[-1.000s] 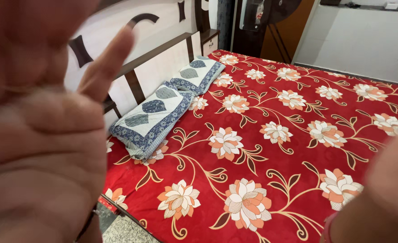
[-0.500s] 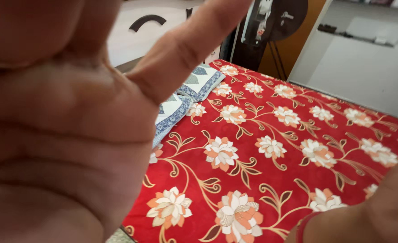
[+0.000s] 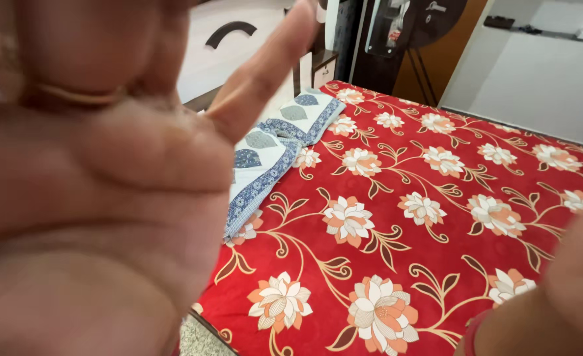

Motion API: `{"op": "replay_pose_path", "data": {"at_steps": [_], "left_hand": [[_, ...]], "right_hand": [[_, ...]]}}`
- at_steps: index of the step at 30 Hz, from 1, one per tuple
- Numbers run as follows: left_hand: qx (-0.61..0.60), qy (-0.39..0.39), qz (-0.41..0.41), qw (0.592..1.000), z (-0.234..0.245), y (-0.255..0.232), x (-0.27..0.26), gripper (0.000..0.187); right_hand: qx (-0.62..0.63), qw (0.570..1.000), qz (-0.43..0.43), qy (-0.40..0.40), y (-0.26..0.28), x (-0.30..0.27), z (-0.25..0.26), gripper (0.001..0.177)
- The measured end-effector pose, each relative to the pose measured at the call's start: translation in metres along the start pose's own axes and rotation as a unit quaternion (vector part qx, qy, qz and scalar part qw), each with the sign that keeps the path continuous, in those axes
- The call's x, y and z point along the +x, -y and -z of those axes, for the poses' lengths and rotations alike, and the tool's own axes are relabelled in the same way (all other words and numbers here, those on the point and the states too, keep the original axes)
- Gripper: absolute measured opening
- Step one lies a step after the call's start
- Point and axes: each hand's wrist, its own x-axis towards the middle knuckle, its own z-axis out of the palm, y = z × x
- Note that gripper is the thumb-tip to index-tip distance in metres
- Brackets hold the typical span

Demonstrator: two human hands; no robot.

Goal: The person folds a blue and white patterned blanket and places it on the bed. Then the person folds a red floral bed sheet in half lengthwise, smooths it, and folds it again into a compact rectangle on the bed.

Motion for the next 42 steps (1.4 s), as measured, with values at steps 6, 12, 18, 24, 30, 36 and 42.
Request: {"op": "replay_pose_path", "data": {"at_steps": [6,12,18,24,30,36,42], "left_hand": [[0.018,0.001,0.092,0.996,0.007,0.091,-0.030,0.086],[0.308,0.086,0.234,0.918,0.010,0.222,-0.096,0.089],[0.357,0.163,0.288,0.873,0.042,0.276,-0.149,0.094],[0.361,0.173,0.302,0.865,0.076,0.290,-0.171,0.096],[0.362,0.170,0.320,0.859,0.095,0.305,-0.194,0.093],[0.363,0.159,0.335,0.855,0.096,0.334,-0.212,0.091],[0.352,0.170,0.405,0.827,0.094,0.374,-0.227,0.089]], "right_hand": [[-0.068,0.997,0.025,0.015,-0.039,-0.007,-0.008,0.060],[-0.363,0.924,-0.049,0.108,-0.149,-0.053,-0.043,0.070],[-0.414,0.885,-0.149,0.155,-0.205,-0.088,-0.060,0.078],[-0.410,0.877,-0.178,0.174,-0.201,-0.109,-0.083,0.081],[-0.412,0.862,-0.202,0.215,-0.197,-0.139,-0.109,0.083],[-0.415,0.855,-0.198,0.240,-0.218,-0.153,-0.144,0.085],[-0.364,0.874,-0.209,0.245,-0.249,-0.161,-0.194,0.083]]}}
